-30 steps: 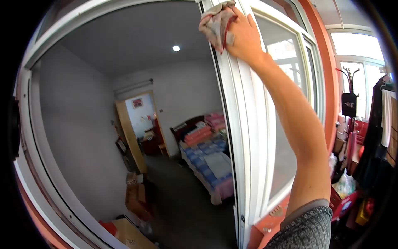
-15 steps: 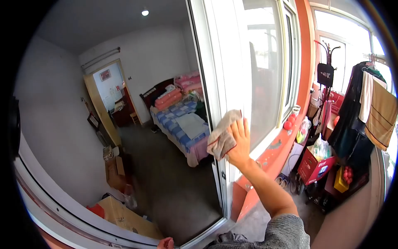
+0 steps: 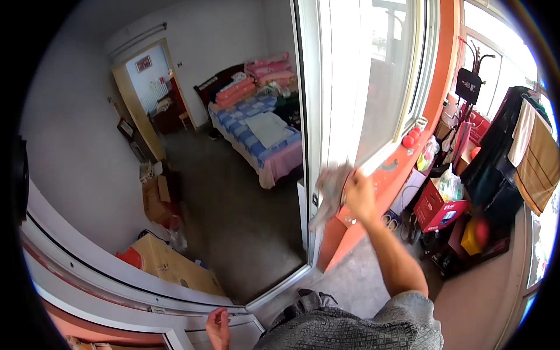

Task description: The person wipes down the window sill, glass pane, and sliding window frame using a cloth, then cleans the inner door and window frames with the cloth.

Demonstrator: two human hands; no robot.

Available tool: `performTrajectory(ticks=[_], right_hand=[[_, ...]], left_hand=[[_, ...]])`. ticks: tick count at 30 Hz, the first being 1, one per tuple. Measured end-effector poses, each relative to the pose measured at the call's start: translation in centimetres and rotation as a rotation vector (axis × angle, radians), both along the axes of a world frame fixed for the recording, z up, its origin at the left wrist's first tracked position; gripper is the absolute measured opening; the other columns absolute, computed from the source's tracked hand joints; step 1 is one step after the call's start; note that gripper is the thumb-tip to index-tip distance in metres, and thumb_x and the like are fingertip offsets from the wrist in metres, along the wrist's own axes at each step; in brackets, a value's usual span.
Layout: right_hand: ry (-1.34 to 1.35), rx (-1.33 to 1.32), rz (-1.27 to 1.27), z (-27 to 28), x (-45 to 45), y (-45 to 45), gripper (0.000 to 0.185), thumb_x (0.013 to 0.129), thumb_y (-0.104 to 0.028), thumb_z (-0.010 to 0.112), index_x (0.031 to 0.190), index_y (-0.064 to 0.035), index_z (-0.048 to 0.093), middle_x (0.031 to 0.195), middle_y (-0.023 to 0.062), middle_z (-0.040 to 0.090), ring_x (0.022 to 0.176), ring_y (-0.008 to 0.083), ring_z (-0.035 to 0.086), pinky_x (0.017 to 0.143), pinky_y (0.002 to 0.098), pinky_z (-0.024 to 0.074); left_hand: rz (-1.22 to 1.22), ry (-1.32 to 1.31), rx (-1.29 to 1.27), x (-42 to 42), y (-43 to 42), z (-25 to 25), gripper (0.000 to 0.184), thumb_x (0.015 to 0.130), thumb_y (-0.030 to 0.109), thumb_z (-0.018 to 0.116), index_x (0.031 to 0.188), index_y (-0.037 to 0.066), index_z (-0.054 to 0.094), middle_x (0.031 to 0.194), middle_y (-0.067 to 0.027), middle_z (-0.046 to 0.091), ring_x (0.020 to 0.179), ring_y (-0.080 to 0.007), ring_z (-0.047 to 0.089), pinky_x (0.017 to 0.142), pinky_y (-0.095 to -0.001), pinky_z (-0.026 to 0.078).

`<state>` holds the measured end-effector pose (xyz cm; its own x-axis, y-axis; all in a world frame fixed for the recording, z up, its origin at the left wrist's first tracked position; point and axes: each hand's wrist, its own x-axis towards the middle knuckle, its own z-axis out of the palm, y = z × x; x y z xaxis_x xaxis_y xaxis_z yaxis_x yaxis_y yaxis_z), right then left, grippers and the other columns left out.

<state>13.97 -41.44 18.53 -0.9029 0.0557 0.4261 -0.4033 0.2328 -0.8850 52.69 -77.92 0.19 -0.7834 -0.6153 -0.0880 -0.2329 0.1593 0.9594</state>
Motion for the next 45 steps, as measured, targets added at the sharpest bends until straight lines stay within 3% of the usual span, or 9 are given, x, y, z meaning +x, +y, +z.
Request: performTrajectory(ticks=[5,7,9,15,18,25,34,38,45], right_hand=[[0.508,-0.294,-0.194,13.7,-2.3,-1.0,0.010,0.098,-0.004,0.057,0.106,-0.0009,0.063,0.089,0.0014,0.064,0.075,0.0083,0.055,0.064,0.0269,0.0468],[0.607,-0.016,-0.306,12.8,-5.3,-0.9,0.012,0.095,-0.005,0.063,0.106,-0.0004,0.061,0.096,0.0074,0.065,0.079,0.0162,0.058,0.069,0.0310,0.0487],[0.994,0.328,-0.506,11.3,-5.5,-3.5,0.028,0.092,-0.005,0.067,0.118,0.0028,0.062,0.112,0.0231,0.062,0.097,0.0425,0.060,0.089,0.0433,0.0495],[0.496,0.386,-0.443,-4.7,-2.1,-3.0,0.018,0.092,-0.001,0.066,0.110,0.0011,0.063,0.104,0.0201,0.064,0.091,0.0360,0.065,0.081,0.0407,0.0522],[0.341,0.418,-0.328,-4.2,-0.5,-2.6,0.014,0.094,-0.004,0.064,0.108,-0.0047,0.063,0.106,0.0178,0.070,0.096,0.0410,0.067,0.087,0.0477,0.0508],[0.965,0.299,-0.538,16.8,-6.4,-5.6,0.011,0.093,-0.006,0.067,0.102,-0.0052,0.061,0.085,0.0197,0.066,0.071,0.0409,0.064,0.061,0.0446,0.0491],[0.494,0.345,-0.386,-6.9,-2.2,-6.0,0.014,0.094,-0.003,0.063,0.107,-0.0012,0.058,0.092,0.0209,0.068,0.077,0.0446,0.065,0.068,0.0488,0.0509],[0.139,0.380,-0.202,-9.2,-1.6,-4.0,0.009,0.096,-0.008,0.061,0.103,-0.0041,0.063,0.084,0.0188,0.067,0.075,0.0406,0.067,0.069,0.0459,0.0519],[0.517,0.242,-0.359,13.8,-4.7,-3.4,0.021,0.103,-0.020,0.062,0.112,-0.0014,0.066,0.093,0.0103,0.068,0.083,0.0166,0.061,0.075,0.0320,0.0501]], left_hand=[[0.134,0.017,0.026,0.7,-0.3,-0.6,0.023,0.100,0.017,0.067,0.115,-0.002,0.068,0.100,-0.0080,0.073,0.088,-0.0134,0.067,0.076,-0.0282,0.055],[0.130,0.012,0.070,0.4,-0.2,-1.3,0.023,0.101,0.017,0.066,0.115,-0.001,0.068,0.100,-0.0066,0.073,0.088,-0.0125,0.067,0.076,-0.0275,0.055],[0.120,0.002,0.066,0.1,0.1,-2.0,0.022,0.101,0.018,0.067,0.114,0.001,0.069,0.100,-0.0055,0.073,0.087,-0.0116,0.066,0.076,-0.0266,0.054],[0.044,0.047,0.132,-1.8,0.8,-2.4,0.022,0.100,0.017,0.068,0.114,-0.001,0.068,0.100,-0.0060,0.072,0.087,-0.0125,0.067,0.076,-0.0279,0.057],[-0.014,-0.009,0.105,-3.3,0.4,-1.8,0.020,0.100,0.013,0.069,0.115,0.000,0.069,0.098,-0.0051,0.073,0.088,-0.0114,0.067,0.078,-0.0250,0.053],[-0.106,-0.058,-0.033,-6.1,-1.2,0.8,0.018,0.100,0.011,0.068,0.114,-0.001,0.068,0.102,-0.0065,0.072,0.093,-0.0137,0.068,0.082,-0.0265,0.054],[-0.052,-0.028,0.091,-4.2,0.4,-2.5,0.019,0.100,0.011,0.069,0.115,0.000,0.068,0.106,-0.0086,0.074,0.095,-0.0155,0.069,0.084,-0.0290,0.056],[-0.087,-0.049,0.038,-4.0,0.4,-2.5,0.021,0.100,0.013,0.069,0.115,0.000,0.069,0.102,-0.0079,0.073,0.091,-0.0139,0.068,0.079,-0.0283,0.056],[-0.048,-0.075,-0.069,-3.9,-0.8,2.0,0.022,0.099,0.012,0.069,0.116,-0.002,0.070,0.104,-0.0129,0.075,0.093,-0.0169,0.070,0.079,-0.0299,0.057]])
